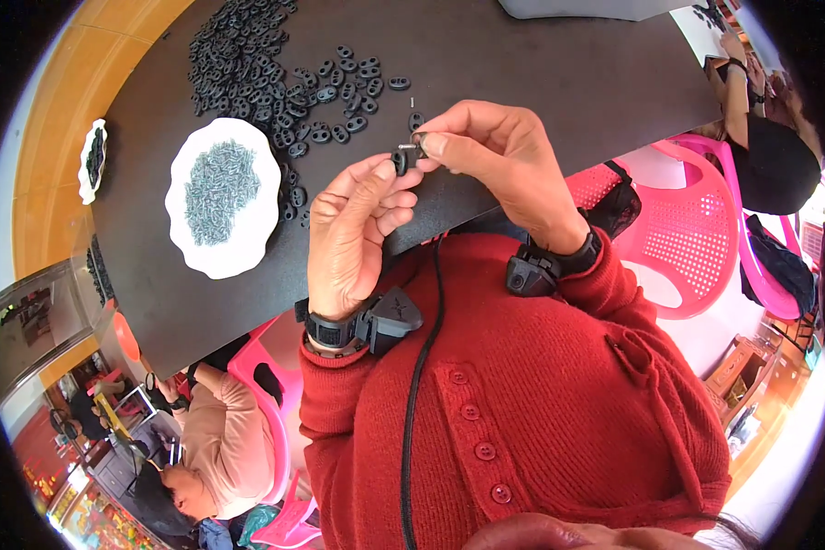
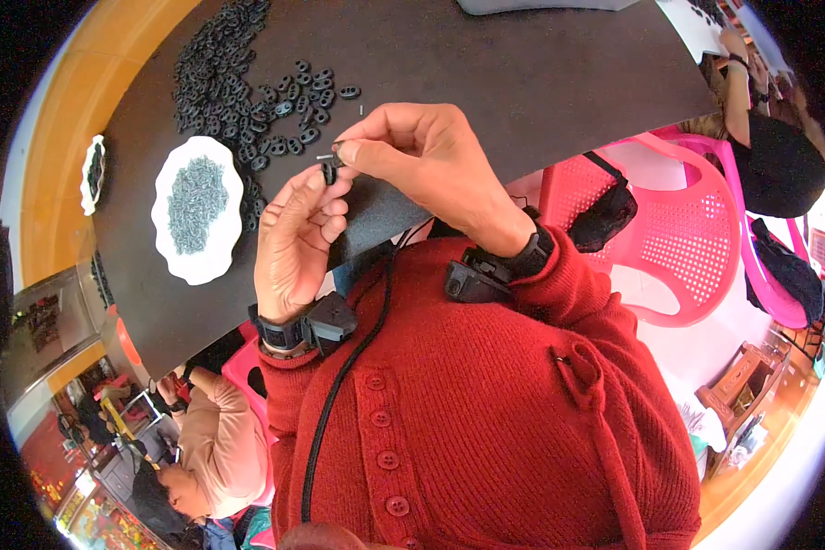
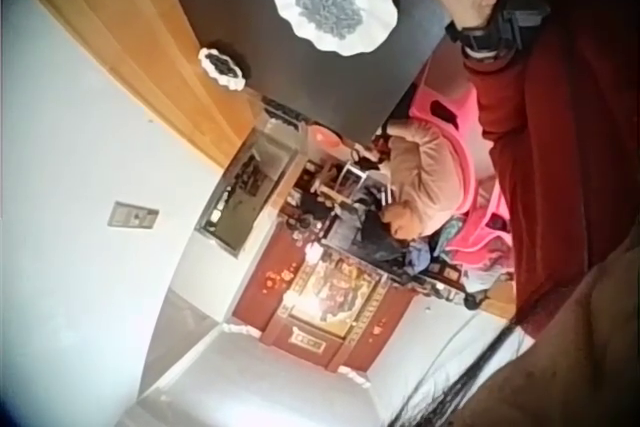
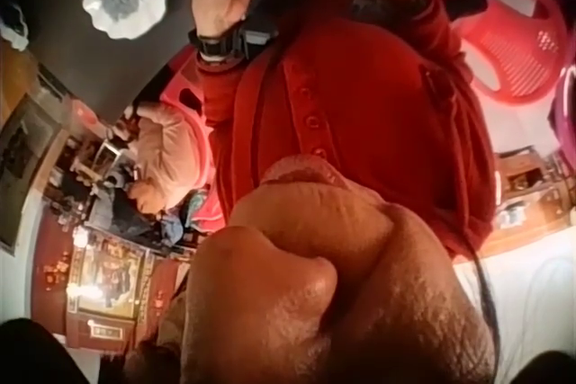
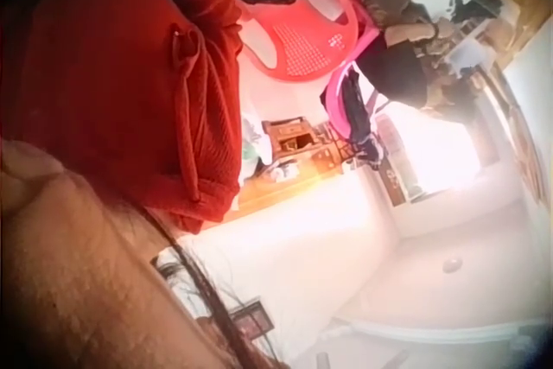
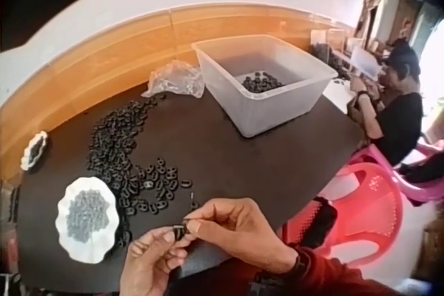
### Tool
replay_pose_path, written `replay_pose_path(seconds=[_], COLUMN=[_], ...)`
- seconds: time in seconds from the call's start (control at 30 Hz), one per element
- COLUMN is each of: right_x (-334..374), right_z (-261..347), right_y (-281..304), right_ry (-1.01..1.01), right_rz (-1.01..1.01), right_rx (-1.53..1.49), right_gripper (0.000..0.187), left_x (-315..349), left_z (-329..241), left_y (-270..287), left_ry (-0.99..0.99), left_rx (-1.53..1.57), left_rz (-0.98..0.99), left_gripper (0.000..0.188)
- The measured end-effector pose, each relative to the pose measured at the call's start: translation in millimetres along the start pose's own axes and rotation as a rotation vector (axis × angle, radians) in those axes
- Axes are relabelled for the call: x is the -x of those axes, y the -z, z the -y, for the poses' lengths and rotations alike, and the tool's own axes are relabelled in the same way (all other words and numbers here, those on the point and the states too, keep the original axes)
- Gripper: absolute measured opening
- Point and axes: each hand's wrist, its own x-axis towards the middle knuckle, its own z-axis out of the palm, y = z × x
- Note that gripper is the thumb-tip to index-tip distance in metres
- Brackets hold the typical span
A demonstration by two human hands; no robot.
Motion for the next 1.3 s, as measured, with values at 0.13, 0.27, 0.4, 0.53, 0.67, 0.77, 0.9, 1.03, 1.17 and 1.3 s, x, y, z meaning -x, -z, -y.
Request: replay_pose_path(seconds=[0.13, 0.27, 0.4, 0.53, 0.67, 0.77, 0.9, 1.03, 1.17, 1.3], right_x=[3.3, 6.8, 8.7, 8.6, 9.7, 11.7, 12.4, 13.7, 15.8, 17.6], right_z=[-5.5, -11.2, -10.1, -9.6, -9.0, -5.1, -5.2, -6.6, -6.8, -8.2], right_y=[5.0, 4.2, 2.7, 2.9, 1.4, -1.6, -0.1, 1.6, 3.0, 5.9], right_ry=[0.047, 0.074, 0.079, 0.097, 0.118, 0.134, 0.155, 0.169, 0.151, 0.163], right_rz=[-0.050, -0.060, -0.079, -0.085, -0.105, -0.106, -0.080, -0.047, -0.014, -0.007], right_rx=[0.148, 0.299, 0.321, 0.338, 0.363, 0.359, 0.391, 0.412, 0.356, 0.336], right_gripper=[0.016, 0.013, 0.013, 0.012, 0.013, 0.013, 0.014, 0.014, 0.016, 0.020], left_x=[1.2, 1.7, 2.3, 3.8, 4.9, 7.6, 10.6, 12.8, 14.1, 14.6], left_z=[-1.2, 0.1, 2.4, 2.0, 1.9, 1.3, 0.9, 1.0, 1.2, -0.3], left_y=[6.7, 5.1, 1.6, -2.0, -2.5, -6.4, -11.7, -14.5, -16.2, -17.5], left_ry=[-0.012, -0.010, 0.006, -0.019, -0.027, -0.053, -0.062, -0.086, -0.097, -0.107], left_rx=[0.069, 0.110, 0.110, 0.057, -0.027, -0.088, -0.116, -0.108, -0.109, -0.106], left_rz=[0.013, 0.046, 0.044, 0.024, 0.020, 0.003, -0.017, -0.053, -0.067, -0.047], left_gripper=[0.022, 0.021, 0.021, 0.020, 0.022, 0.022, 0.020, 0.022, 0.022, 0.020])
